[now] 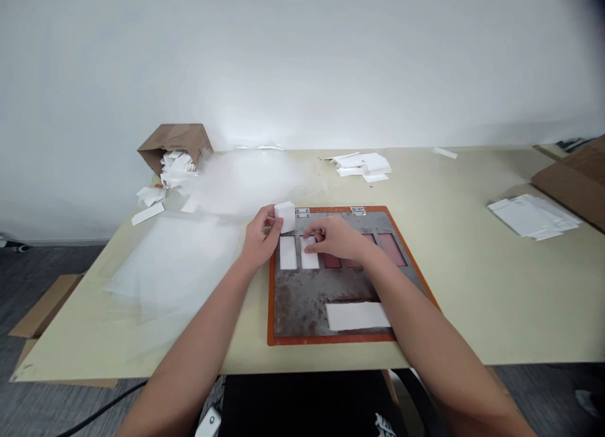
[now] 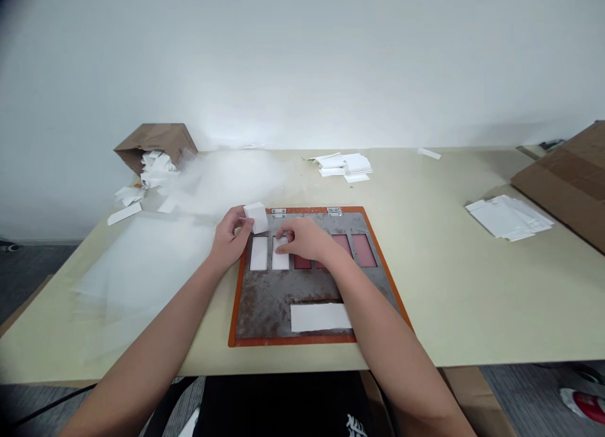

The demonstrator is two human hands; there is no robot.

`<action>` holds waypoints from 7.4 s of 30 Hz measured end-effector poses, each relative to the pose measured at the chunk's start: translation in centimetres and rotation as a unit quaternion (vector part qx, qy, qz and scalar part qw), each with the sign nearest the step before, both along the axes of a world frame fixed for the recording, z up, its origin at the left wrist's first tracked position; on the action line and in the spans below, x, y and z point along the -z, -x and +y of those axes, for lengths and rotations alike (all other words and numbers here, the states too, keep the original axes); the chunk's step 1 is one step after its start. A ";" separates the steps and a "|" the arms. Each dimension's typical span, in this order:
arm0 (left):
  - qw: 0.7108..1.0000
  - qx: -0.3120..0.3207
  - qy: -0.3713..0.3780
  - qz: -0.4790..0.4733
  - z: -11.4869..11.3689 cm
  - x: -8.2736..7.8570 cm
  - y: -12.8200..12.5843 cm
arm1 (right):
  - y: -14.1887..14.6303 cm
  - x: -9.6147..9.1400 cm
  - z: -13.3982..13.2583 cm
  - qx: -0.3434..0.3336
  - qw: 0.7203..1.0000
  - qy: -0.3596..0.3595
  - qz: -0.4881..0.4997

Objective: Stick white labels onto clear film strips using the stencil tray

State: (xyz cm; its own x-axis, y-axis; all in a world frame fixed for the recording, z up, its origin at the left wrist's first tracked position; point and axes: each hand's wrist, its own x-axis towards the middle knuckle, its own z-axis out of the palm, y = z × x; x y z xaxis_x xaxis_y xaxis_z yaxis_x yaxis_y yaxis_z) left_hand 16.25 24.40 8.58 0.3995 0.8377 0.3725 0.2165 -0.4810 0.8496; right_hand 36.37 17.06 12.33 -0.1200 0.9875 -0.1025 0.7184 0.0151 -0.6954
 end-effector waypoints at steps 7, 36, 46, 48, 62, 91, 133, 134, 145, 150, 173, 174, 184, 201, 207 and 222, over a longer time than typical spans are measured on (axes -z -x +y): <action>0.999 0.026 -0.019 -0.002 0.1 0.2 0.1 | 0.0 0.0 0.0 0.001 1.000 -0.013 0.005; 0.999 0.036 -0.020 -0.006 0.2 0.2 0.1 | 0.4 0.7 -0.1 0.038 0.952 -0.302 -0.027; 0.999 0.037 -0.028 0.000 0.2 0.1 0.0 | -1.4 -2.1 -1.2 0.077 0.974 -0.131 0.168; 0.999 0.037 -0.027 0.002 0.1 0.0 0.0 | -2.5 -1.9 -1.7 0.089 0.970 -0.064 0.218; 0.998 0.043 -0.043 -0.006 0.4 0.6 0.1 | -3.2 -0.1 -2.6 0.180 0.945 0.084 0.258; 0.998 0.033 -0.061 -0.003 0.5 0.9 0.0 | -3.6 0.6 -2.8 0.199 0.943 0.093 0.252; 0.998 0.025 -0.059 0.005 0.5 0.9 -0.1 | -3.2 0.0 -3.0 0.222 0.939 0.096 0.244; 0.998 0.025 -0.060 0.005 0.5 0.9 -0.1 | -3.2 0.0 -3.0 0.221 0.940 0.094 0.242; 0.998 0.026 -0.056 0.005 0.4 0.9 -0.1 | -3.7 1.2 -2.8 0.182 0.969 0.018 0.167; 0.998 0.026 -0.060 0.005 0.4 0.8 -0.2 | -4.0 1.7 -2.9 0.191 0.974 -0.011 0.121; 0.988 0.043 -0.120 0.082 -1.2 -0.4 -1.2 | -0.5 0.4 -3.4 0.000 0.942 -0.272 -0.197; 0.988 0.044 -0.119 0.082 -1.2 -0.4 -1.1 | -0.5 0.4 -3.4 0.000 0.941 -0.272 -0.199; 0.989 0.050 -0.109 0.086 -1.0 -0.3 -1.1 | -1.0 1.2 -3.0 0.023 0.939 -0.342 -0.025; 0.989 0.036 -0.104 0.095 -1.2 -0.4 -1.0 | -7.5 -0.1 -4.4 0.212 0.937 0.087 0.262; 0.989 0.035 -0.111 0.094 -1.0 -0.1 -1.0 | -7.0 0.3 -4.2 0.227 0.936 0.099 0.251; 0.989 0.026 -0.109 0.094 -1.1 0.0 -1.1 | -7.5 1.0 -3.9 0.225 0.937 0.105 0.244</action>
